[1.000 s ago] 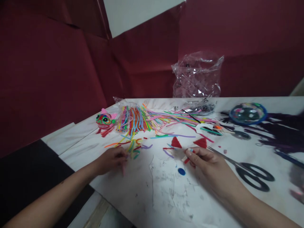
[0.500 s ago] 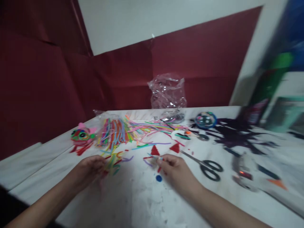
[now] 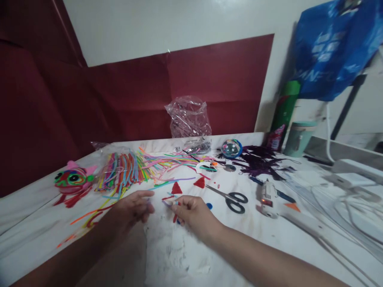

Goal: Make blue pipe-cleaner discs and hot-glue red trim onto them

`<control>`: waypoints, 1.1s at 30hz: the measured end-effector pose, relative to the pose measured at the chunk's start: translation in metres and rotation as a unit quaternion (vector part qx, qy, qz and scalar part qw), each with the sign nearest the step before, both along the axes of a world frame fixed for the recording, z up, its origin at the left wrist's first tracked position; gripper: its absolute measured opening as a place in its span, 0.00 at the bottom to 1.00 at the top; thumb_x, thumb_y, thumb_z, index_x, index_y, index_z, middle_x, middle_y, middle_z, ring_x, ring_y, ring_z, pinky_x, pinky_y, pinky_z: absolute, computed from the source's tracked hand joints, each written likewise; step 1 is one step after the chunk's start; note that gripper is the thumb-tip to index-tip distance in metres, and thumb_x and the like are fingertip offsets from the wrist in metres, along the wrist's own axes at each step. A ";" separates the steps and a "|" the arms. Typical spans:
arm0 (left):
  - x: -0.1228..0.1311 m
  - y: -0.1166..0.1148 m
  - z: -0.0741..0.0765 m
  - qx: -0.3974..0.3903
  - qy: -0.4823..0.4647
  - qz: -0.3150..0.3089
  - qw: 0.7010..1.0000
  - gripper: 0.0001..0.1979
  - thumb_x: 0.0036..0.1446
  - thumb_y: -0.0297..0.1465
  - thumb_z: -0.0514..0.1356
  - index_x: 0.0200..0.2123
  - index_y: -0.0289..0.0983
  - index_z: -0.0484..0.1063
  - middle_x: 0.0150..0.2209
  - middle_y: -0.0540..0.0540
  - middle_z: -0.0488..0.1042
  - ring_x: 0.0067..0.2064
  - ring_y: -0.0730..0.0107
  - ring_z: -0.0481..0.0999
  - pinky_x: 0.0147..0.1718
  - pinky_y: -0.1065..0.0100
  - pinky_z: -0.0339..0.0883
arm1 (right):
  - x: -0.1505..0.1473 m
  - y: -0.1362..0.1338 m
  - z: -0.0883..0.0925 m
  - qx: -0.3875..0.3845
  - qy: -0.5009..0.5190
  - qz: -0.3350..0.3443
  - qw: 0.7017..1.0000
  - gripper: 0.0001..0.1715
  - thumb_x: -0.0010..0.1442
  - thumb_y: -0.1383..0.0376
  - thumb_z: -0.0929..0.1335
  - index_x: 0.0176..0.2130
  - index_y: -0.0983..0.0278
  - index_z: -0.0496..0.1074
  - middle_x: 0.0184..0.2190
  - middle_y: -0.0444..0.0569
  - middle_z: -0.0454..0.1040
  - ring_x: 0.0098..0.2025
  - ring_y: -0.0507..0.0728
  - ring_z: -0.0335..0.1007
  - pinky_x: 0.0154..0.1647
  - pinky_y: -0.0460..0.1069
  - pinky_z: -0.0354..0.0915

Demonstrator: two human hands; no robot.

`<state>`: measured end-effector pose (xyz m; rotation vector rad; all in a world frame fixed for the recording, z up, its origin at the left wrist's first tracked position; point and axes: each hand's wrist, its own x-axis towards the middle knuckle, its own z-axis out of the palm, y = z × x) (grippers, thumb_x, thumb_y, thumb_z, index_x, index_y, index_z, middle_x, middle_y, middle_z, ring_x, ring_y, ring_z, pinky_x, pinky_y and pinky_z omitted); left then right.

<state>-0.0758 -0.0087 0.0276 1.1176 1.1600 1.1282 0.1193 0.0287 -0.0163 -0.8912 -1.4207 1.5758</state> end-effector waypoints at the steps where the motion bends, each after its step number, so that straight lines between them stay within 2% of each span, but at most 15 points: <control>1: 0.010 0.001 -0.002 -0.001 -0.016 -0.027 1.000 0.20 0.42 0.30 0.63 0.41 0.32 0.66 0.25 0.48 0.75 0.22 0.76 0.68 0.23 0.73 0.58 | 0.001 -0.001 0.002 0.007 -0.002 0.000 1.000 0.24 0.44 0.47 0.72 0.21 0.64 0.68 0.12 0.38 0.63 0.15 0.46 0.50 0.17 0.45 0.45; 4: 0.031 0.005 -0.011 -0.011 -0.056 -0.087 0.995 0.20 0.44 0.30 0.62 0.42 0.31 0.64 0.24 0.48 0.74 0.20 0.77 0.67 0.22 0.73 0.56 | 0.003 -0.005 0.009 0.059 -0.005 0.011 0.998 0.21 0.47 0.49 0.71 0.22 0.65 0.69 0.16 0.41 0.67 0.19 0.48 0.56 0.22 0.46 0.51; 7: 0.039 0.008 -0.021 -0.002 -0.086 -0.104 0.991 0.20 0.46 0.30 0.61 0.43 0.31 0.62 0.22 0.48 0.73 0.19 0.77 0.66 0.21 0.74 0.55 | 0.005 -0.009 0.015 0.128 -0.011 0.030 0.991 0.19 0.52 0.51 0.69 0.23 0.64 0.69 0.20 0.45 0.71 0.23 0.51 0.60 0.26 0.48 0.56; 10: 0.043 0.009 -0.022 -0.007 -0.119 -0.101 0.988 0.18 0.46 0.28 0.61 0.42 0.32 0.63 0.21 0.49 0.73 0.19 0.78 0.65 0.20 0.75 0.53 | 0.007 -0.012 0.020 0.178 -0.027 0.016 0.983 0.17 0.54 0.54 0.68 0.23 0.63 0.69 0.22 0.46 0.70 0.25 0.53 0.63 0.28 0.49 0.58; 15: 0.049 0.004 -0.014 -0.032 -0.155 -0.094 0.983 0.16 0.44 0.30 0.62 0.37 0.32 0.63 0.20 0.51 0.71 0.18 0.81 0.62 0.20 0.76 0.51 | 0.011 -0.011 0.022 0.273 -0.071 -0.010 0.959 0.12 0.56 0.61 0.66 0.25 0.63 0.72 0.26 0.47 0.68 0.29 0.55 0.66 0.32 0.51 0.61; 20: 0.054 -0.001 -0.016 0.012 -0.138 -0.046 0.989 0.12 0.45 0.29 0.61 0.34 0.34 0.62 0.19 0.51 0.71 0.19 0.80 0.63 0.20 0.75 0.50 | 0.012 -0.013 0.022 0.325 -0.081 -0.031 0.942 0.09 0.57 0.65 0.66 0.26 0.62 0.72 0.26 0.48 0.70 0.31 0.55 0.68 0.34 0.50 0.62; 23: 0.056 -0.002 -0.018 0.055 -0.085 -0.030 0.994 0.09 0.47 0.29 0.59 0.32 0.36 0.61 0.19 0.52 0.71 0.19 0.79 0.63 0.21 0.75 0.52 | 0.012 -0.017 0.022 0.295 -0.069 -0.027 0.952 0.11 0.58 0.64 0.65 0.25 0.62 0.70 0.25 0.46 0.70 0.29 0.54 0.67 0.33 0.49 0.61; 27: 0.053 -0.004 -0.012 0.082 -0.007 -0.066 0.994 0.08 0.46 0.29 0.59 0.31 0.36 0.61 0.19 0.53 0.70 0.19 0.78 0.63 0.22 0.73 0.54 | 0.008 -0.019 0.019 0.156 -0.013 0.001 0.988 0.15 0.58 0.58 0.65 0.24 0.63 0.69 0.21 0.43 0.70 0.25 0.52 0.63 0.29 0.48 0.58; 31: 0.045 -0.007 0.003 0.124 0.153 -0.059 0.979 0.03 0.45 0.28 0.58 0.27 0.35 0.67 0.19 0.54 0.66 0.22 0.77 0.61 0.23 0.72 0.54 | 0.002 -0.015 0.015 0.036 0.054 0.002 0.998 0.15 0.50 0.56 0.71 0.22 0.65 0.72 0.17 0.41 0.67 0.20 0.48 0.58 0.25 0.46 0.55; 33: 0.039 -0.006 0.007 0.140 0.211 -0.065 0.965 0.04 0.46 0.29 0.57 0.23 0.34 0.69 0.19 0.54 0.64 0.23 0.77 0.60 0.24 0.72 0.53 | 0.000 -0.013 0.015 -0.003 0.081 0.000 0.997 0.15 0.46 0.55 0.73 0.22 0.65 0.73 0.15 0.40 0.66 0.19 0.48 0.57 0.23 0.45 0.54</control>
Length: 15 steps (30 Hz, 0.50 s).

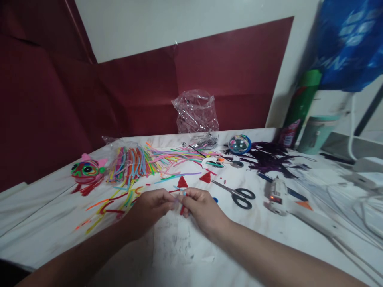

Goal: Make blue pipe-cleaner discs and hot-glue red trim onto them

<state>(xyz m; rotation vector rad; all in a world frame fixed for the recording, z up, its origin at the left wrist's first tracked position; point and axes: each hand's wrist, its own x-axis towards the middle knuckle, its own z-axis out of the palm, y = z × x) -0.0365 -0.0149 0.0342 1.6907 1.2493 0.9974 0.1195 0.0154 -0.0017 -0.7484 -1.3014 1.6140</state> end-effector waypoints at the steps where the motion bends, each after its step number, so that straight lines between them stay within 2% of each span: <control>1: -0.003 0.001 0.000 -0.005 0.010 -0.004 1.000 0.06 0.46 0.30 0.57 0.22 0.34 0.70 0.19 0.54 0.64 0.23 0.76 0.61 0.25 0.72 0.53 | 0.000 0.001 0.000 -0.006 0.007 0.002 1.000 0.15 0.45 0.55 0.73 0.22 0.65 0.73 0.15 0.40 0.67 0.19 0.48 0.57 0.23 0.45 0.54; 5: -0.008 0.009 -0.008 -0.063 -0.032 0.004 0.998 0.12 0.49 0.36 0.54 0.22 0.34 0.70 0.19 0.52 0.65 0.24 0.74 0.62 0.27 0.70 0.55 | 0.001 0.002 0.001 0.024 0.001 0.002 1.000 0.15 0.47 0.55 0.72 0.24 0.65 0.75 0.19 0.43 0.71 0.21 0.48 0.58 0.25 0.46 0.55; 7: -0.006 0.010 -0.012 -0.072 -0.035 0.006 0.997 0.12 0.49 0.36 0.55 0.21 0.34 0.70 0.18 0.52 0.65 0.24 0.74 0.62 0.26 0.70 0.54 | 0.002 0.001 0.002 0.026 -0.001 -0.003 1.000 0.15 0.47 0.55 0.73 0.23 0.65 0.74 0.19 0.42 0.71 0.20 0.48 0.58 0.24 0.45 0.55; 11: 0.003 0.004 -0.011 -0.041 -0.049 0.000 0.998 0.09 0.45 0.33 0.59 0.18 0.34 0.68 0.17 0.54 0.62 0.23 0.75 0.59 0.25 0.72 0.52 | 0.000 -0.004 0.004 -0.022 0.032 -0.006 0.999 0.16 0.43 0.56 0.75 0.21 0.65 0.72 0.15 0.40 0.67 0.19 0.47 0.57 0.23 0.45 0.53; 15: 0.002 0.001 -0.010 -0.021 -0.058 -0.007 0.998 0.12 0.47 0.36 0.58 0.18 0.35 0.70 0.18 0.51 0.64 0.24 0.73 0.61 0.27 0.71 0.55 | -0.001 -0.005 0.008 -0.044 0.052 -0.006 0.998 0.16 0.42 0.56 0.75 0.20 0.65 0.71 0.15 0.40 0.68 0.19 0.48 0.58 0.23 0.45 0.53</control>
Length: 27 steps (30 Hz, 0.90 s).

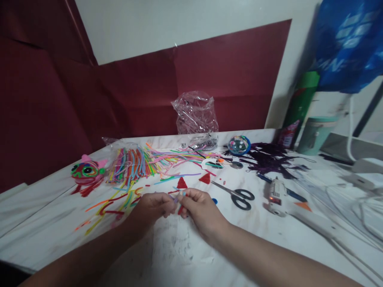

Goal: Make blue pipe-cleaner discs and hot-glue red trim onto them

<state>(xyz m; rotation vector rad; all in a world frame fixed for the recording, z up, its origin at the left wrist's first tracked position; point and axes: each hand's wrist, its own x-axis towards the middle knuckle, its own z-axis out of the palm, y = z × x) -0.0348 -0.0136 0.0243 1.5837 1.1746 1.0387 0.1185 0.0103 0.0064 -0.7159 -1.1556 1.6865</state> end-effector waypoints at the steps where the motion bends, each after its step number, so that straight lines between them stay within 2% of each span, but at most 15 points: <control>1: -0.004 0.001 0.000 0.009 0.017 0.010 1.000 0.14 0.49 0.37 0.56 0.18 0.34 0.71 0.18 0.51 0.64 0.24 0.72 0.62 0.27 0.70 0.56 | 0.001 0.001 0.000 0.004 -0.003 -0.005 1.000 0.16 0.43 0.56 0.74 0.20 0.65 0.71 0.15 0.40 0.67 0.19 0.48 0.58 0.24 0.45 0.54; 4: -0.026 0.005 0.000 0.053 0.098 0.066 0.992 0.16 0.53 0.38 0.52 0.22 0.35 0.73 0.20 0.49 0.68 0.26 0.69 0.66 0.28 0.70 0.58 | 0.003 0.008 0.000 0.009 -0.007 -0.018 1.000 0.16 0.43 0.56 0.74 0.21 0.65 0.71 0.14 0.39 0.66 0.18 0.47 0.56 0.23 0.45 0.54; 8: -0.073 0.010 -0.003 0.103 0.241 0.163 0.951 0.11 0.52 0.36 0.56 0.27 0.37 0.74 0.27 0.49 0.74 0.32 0.66 0.71 0.32 0.70 0.60 | 0.006 0.012 -0.004 -0.004 -0.009 -0.016 1.000 0.17 0.41 0.55 0.75 0.20 0.65 0.71 0.14 0.39 0.66 0.18 0.47 0.57 0.22 0.45 0.55; 10: -0.097 0.008 -0.007 0.107 0.310 0.174 0.929 0.10 0.52 0.35 0.55 0.29 0.37 0.74 0.27 0.48 0.73 0.30 0.67 0.70 0.29 0.70 0.60 | 0.006 0.013 -0.005 -0.012 -0.020 -0.017 1.000 0.18 0.41 0.55 0.75 0.21 0.65 0.70 0.13 0.39 0.65 0.17 0.47 0.57 0.21 0.45 0.54; 12: -0.118 0.004 -0.012 0.108 0.340 0.177 0.917 0.08 0.51 0.32 0.56 0.28 0.38 0.75 0.27 0.48 0.73 0.30 0.67 0.70 0.30 0.70 0.60 | 0.007 0.014 -0.007 -0.015 -0.032 -0.022 0.999 0.18 0.40 0.55 0.76 0.21 0.65 0.70 0.13 0.39 0.66 0.18 0.47 0.58 0.21 0.44 0.53; 16: -0.141 -0.006 -0.020 0.129 0.364 0.181 0.905 0.08 0.50 0.29 0.56 0.25 0.39 0.74 0.28 0.47 0.73 0.34 0.65 0.70 0.37 0.66 0.61 | 0.008 0.016 -0.010 -0.003 -0.060 -0.032 0.998 0.19 0.40 0.53 0.76 0.20 0.64 0.71 0.14 0.41 0.67 0.19 0.48 0.58 0.21 0.45 0.54; 18: -0.144 -0.009 -0.023 0.141 0.366 0.171 0.904 0.06 0.50 0.30 0.57 0.28 0.40 0.75 0.32 0.45 0.74 0.39 0.63 0.70 0.42 0.64 0.61 | 0.009 0.017 -0.011 0.005 -0.073 -0.038 0.997 0.19 0.39 0.52 0.76 0.20 0.64 0.71 0.15 0.41 0.67 0.19 0.49 0.59 0.21 0.46 0.54; 20: -0.142 -0.011 -0.026 0.152 0.371 0.131 0.907 0.11 0.50 0.34 0.59 0.38 0.41 0.75 0.42 0.43 0.75 0.47 0.60 0.69 0.49 0.63 0.59 | 0.009 0.017 -0.011 0.010 -0.079 -0.044 0.996 0.19 0.39 0.52 0.76 0.19 0.64 0.71 0.15 0.41 0.67 0.19 0.49 0.59 0.22 0.46 0.55; 23: -0.131 -0.013 -0.028 0.155 0.413 0.025 0.897 0.27 0.52 0.42 0.59 0.55 0.42 0.64 0.60 0.41 0.60 0.60 0.56 0.57 0.58 0.58 0.47 | 0.009 0.016 -0.012 0.014 -0.085 -0.049 0.995 0.20 0.37 0.51 0.76 0.19 0.63 0.71 0.15 0.42 0.66 0.19 0.49 0.58 0.22 0.47 0.56; 25: -0.125 -0.012 -0.030 0.139 0.449 -0.019 0.882 0.35 0.52 0.47 0.57 0.61 0.41 0.54 0.64 0.40 0.49 0.64 0.52 0.47 0.60 0.54 0.40 | 0.009 0.016 -0.012 0.019 -0.094 -0.053 0.994 0.20 0.37 0.51 0.76 0.18 0.63 0.71 0.14 0.42 0.66 0.19 0.50 0.58 0.22 0.47 0.56; 27: -0.123 -0.010 -0.031 0.115 0.475 -0.039 0.872 0.38 0.53 0.50 0.54 0.63 0.41 0.48 0.66 0.40 0.43 0.65 0.51 0.41 0.60 0.51 0.36 | 0.009 0.016 -0.011 0.030 -0.104 -0.056 0.993 0.21 0.38 0.50 0.75 0.17 0.63 0.70 0.14 0.42 0.66 0.19 0.50 0.58 0.22 0.48 0.56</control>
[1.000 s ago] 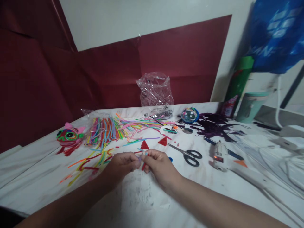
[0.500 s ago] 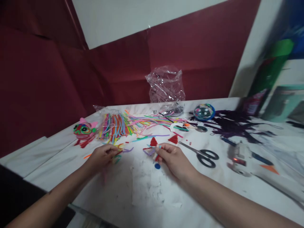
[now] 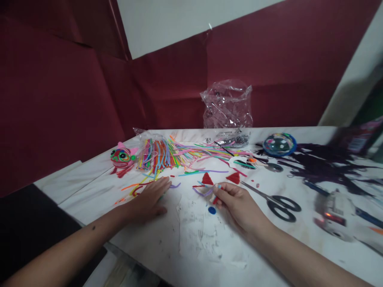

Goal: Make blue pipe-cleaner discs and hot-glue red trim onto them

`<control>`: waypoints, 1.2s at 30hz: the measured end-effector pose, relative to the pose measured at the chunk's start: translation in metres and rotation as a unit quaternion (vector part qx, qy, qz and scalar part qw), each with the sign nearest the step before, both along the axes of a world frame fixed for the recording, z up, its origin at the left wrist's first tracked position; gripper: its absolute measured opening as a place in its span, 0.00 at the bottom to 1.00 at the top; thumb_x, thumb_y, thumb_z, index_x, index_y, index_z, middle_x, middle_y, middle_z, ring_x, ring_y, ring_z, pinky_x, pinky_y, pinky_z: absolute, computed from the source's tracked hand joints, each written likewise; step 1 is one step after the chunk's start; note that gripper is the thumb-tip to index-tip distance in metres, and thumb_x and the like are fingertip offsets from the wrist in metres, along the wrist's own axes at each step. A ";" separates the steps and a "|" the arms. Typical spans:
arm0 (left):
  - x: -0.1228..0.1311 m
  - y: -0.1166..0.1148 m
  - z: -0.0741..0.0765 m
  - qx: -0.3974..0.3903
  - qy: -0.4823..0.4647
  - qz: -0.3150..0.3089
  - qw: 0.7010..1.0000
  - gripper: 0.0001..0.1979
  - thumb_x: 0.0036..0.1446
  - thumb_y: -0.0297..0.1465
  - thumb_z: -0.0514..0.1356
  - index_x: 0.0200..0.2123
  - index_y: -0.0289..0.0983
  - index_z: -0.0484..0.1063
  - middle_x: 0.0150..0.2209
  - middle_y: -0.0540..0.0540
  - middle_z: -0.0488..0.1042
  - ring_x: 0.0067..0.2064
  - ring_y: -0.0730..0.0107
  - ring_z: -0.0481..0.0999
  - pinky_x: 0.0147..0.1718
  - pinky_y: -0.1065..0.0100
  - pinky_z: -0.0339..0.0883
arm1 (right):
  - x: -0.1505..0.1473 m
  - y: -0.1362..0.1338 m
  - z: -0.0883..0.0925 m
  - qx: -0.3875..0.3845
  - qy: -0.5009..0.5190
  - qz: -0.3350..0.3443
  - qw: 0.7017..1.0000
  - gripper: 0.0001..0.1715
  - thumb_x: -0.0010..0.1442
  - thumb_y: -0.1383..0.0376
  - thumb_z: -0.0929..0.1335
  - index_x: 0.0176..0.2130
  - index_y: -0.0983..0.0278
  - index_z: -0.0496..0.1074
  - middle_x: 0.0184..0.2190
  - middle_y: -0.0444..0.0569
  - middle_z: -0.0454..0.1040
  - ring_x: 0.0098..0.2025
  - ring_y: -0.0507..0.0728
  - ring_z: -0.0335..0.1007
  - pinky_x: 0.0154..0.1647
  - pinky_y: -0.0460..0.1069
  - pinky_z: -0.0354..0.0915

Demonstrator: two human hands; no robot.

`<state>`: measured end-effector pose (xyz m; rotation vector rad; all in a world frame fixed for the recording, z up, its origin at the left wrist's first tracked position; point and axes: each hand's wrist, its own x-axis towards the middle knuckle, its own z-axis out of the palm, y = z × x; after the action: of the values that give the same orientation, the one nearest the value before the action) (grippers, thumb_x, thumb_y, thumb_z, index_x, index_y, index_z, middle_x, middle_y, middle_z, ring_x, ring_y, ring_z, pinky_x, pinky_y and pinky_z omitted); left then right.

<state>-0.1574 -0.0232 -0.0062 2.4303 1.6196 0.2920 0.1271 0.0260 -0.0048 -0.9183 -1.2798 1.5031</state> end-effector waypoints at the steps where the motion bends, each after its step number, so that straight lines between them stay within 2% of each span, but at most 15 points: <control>1: -0.001 0.002 -0.001 -0.016 0.014 -0.002 1.000 0.38 0.54 0.50 0.52 0.63 0.41 0.46 0.66 0.40 0.42 0.65 0.51 0.40 0.60 0.50 0.35 | 0.000 0.000 0.000 0.007 -0.004 -0.002 1.000 0.21 0.38 0.50 0.75 0.17 0.63 0.70 0.14 0.42 0.66 0.18 0.50 0.58 0.22 0.48 0.56; 5: -0.018 0.011 -0.005 -0.053 0.081 -0.006 0.995 0.31 0.60 0.47 0.46 0.63 0.45 0.45 0.66 0.45 0.42 0.66 0.53 0.39 0.60 0.49 0.34 | 0.002 0.001 0.004 0.024 -0.010 -0.013 1.000 0.21 0.39 0.50 0.75 0.19 0.63 0.70 0.14 0.41 0.66 0.18 0.50 0.58 0.21 0.48 0.56; 9: -0.053 0.016 -0.008 0.001 0.132 0.048 0.990 0.29 0.60 0.42 0.48 0.63 0.43 0.48 0.65 0.44 0.49 0.65 0.56 0.43 0.60 0.52 0.37 | 0.006 0.006 0.007 0.016 0.005 -0.027 0.999 0.20 0.38 0.51 0.75 0.20 0.64 0.71 0.14 0.41 0.66 0.18 0.49 0.58 0.21 0.47 0.56; 12: -0.078 0.018 -0.006 0.036 0.144 0.088 0.985 0.26 0.60 0.40 0.48 0.61 0.42 0.54 0.64 0.43 0.51 0.65 0.53 0.44 0.58 0.50 0.44 | 0.008 0.012 0.005 0.017 0.017 -0.034 0.999 0.19 0.40 0.52 0.75 0.21 0.65 0.71 0.15 0.41 0.66 0.19 0.49 0.58 0.22 0.46 0.55; 15: -0.081 0.018 -0.002 0.085 0.124 0.093 0.984 0.22 0.61 0.39 0.48 0.58 0.43 0.60 0.62 0.44 0.56 0.64 0.53 0.48 0.58 0.49 0.45 | 0.009 0.016 0.000 0.019 0.022 -0.035 0.999 0.18 0.41 0.53 0.75 0.21 0.65 0.71 0.16 0.41 0.67 0.19 0.48 0.58 0.22 0.46 0.56; 18: -0.057 0.015 0.006 0.147 0.043 0.076 0.985 0.19 0.58 0.37 0.52 0.52 0.41 0.68 0.57 0.42 0.66 0.60 0.53 0.57 0.58 0.50 0.46 | 0.008 0.017 -0.002 0.015 0.024 -0.029 0.999 0.18 0.42 0.53 0.75 0.21 0.65 0.71 0.15 0.40 0.66 0.19 0.48 0.57 0.22 0.46 0.56; 21: -0.012 0.005 0.018 0.167 -0.116 0.050 0.978 0.13 0.55 0.35 0.56 0.42 0.40 0.75 0.46 0.42 0.75 0.51 0.57 0.68 0.54 0.57 0.55 | 0.005 0.012 -0.001 0.008 0.023 -0.010 1.000 0.17 0.41 0.54 0.75 0.20 0.64 0.72 0.14 0.40 0.66 0.18 0.48 0.56 0.21 0.46 0.55; 23: 0.022 -0.003 0.026 0.112 -0.227 0.052 0.966 0.11 0.56 0.35 0.56 0.37 0.40 0.77 0.39 0.44 0.77 0.44 0.60 0.72 0.48 0.62 0.60 | 0.002 0.005 -0.001 -0.009 0.022 0.024 0.999 0.16 0.41 0.55 0.75 0.20 0.65 0.72 0.14 0.40 0.66 0.18 0.48 0.57 0.21 0.46 0.55; 26: 0.069 -0.010 0.029 -0.027 -0.354 0.061 0.933 0.13 0.56 0.37 0.56 0.38 0.37 0.76 0.40 0.43 0.77 0.43 0.61 0.72 0.44 0.64 0.61 | -0.003 -0.007 0.001 -0.029 0.026 0.076 0.996 0.14 0.43 0.57 0.75 0.21 0.65 0.74 0.16 0.42 0.70 0.20 0.49 0.61 0.24 0.46 0.57; 30: 0.113 -0.010 0.017 -0.217 -0.476 0.031 0.852 0.18 0.53 0.43 0.56 0.35 0.34 0.74 0.34 0.44 0.76 0.37 0.64 0.72 0.37 0.66 0.61 | -0.008 -0.020 0.003 0.016 0.029 0.119 0.992 0.13 0.48 0.57 0.73 0.23 0.65 0.74 0.20 0.44 0.74 0.24 0.52 0.66 0.30 0.48 0.61; 32: 0.125 -0.008 0.010 -0.259 -0.508 0.023 0.821 0.20 0.52 0.46 0.56 0.30 0.33 0.72 0.30 0.44 0.74 0.32 0.67 0.72 0.34 0.67 0.62 | -0.009 -0.023 0.003 0.029 0.035 0.153 0.987 0.15 0.52 0.56 0.71 0.22 0.64 0.72 0.16 0.43 0.72 0.22 0.52 0.67 0.29 0.49 0.62; 33: 0.127 -0.008 0.008 -0.260 -0.515 0.019 0.816 0.20 0.52 0.46 0.56 0.28 0.33 0.71 0.28 0.45 0.73 0.30 0.68 0.71 0.33 0.67 0.62 | -0.010 -0.024 0.003 0.031 0.038 0.169 0.984 0.16 0.53 0.56 0.70 0.22 0.64 0.72 0.15 0.43 0.71 0.22 0.53 0.67 0.29 0.50 0.62; 34: 0.126 -0.007 0.007 -0.251 -0.510 0.015 0.822 0.19 0.52 0.45 0.55 0.27 0.33 0.70 0.26 0.46 0.71 0.28 0.70 0.70 0.32 0.68 0.62 | -0.010 -0.025 0.003 0.034 0.041 0.184 0.982 0.17 0.53 0.55 0.69 0.22 0.64 0.71 0.15 0.43 0.71 0.22 0.54 0.68 0.29 0.50 0.62; 35: 0.122 -0.006 0.007 -0.229 -0.486 0.016 0.843 0.18 0.53 0.43 0.53 0.27 0.33 0.69 0.24 0.47 0.70 0.27 0.70 0.69 0.31 0.68 0.62 | -0.009 -0.024 0.004 0.038 0.039 0.192 0.980 0.17 0.53 0.54 0.69 0.23 0.64 0.72 0.17 0.44 0.72 0.23 0.54 0.69 0.31 0.51 0.63; 36: 0.115 -0.004 0.008 -0.192 -0.431 0.025 0.881 0.16 0.55 0.41 0.52 0.27 0.34 0.68 0.23 0.48 0.69 0.26 0.71 0.69 0.30 0.69 0.63 | -0.009 -0.024 0.005 0.045 0.030 0.183 0.982 0.16 0.52 0.54 0.70 0.26 0.64 0.73 0.19 0.45 0.74 0.25 0.55 0.70 0.33 0.51 0.63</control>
<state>-0.0422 -0.0269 0.0016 1.5827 1.1669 0.8270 0.1186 0.0025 0.0004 -0.5962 -1.5179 1.7224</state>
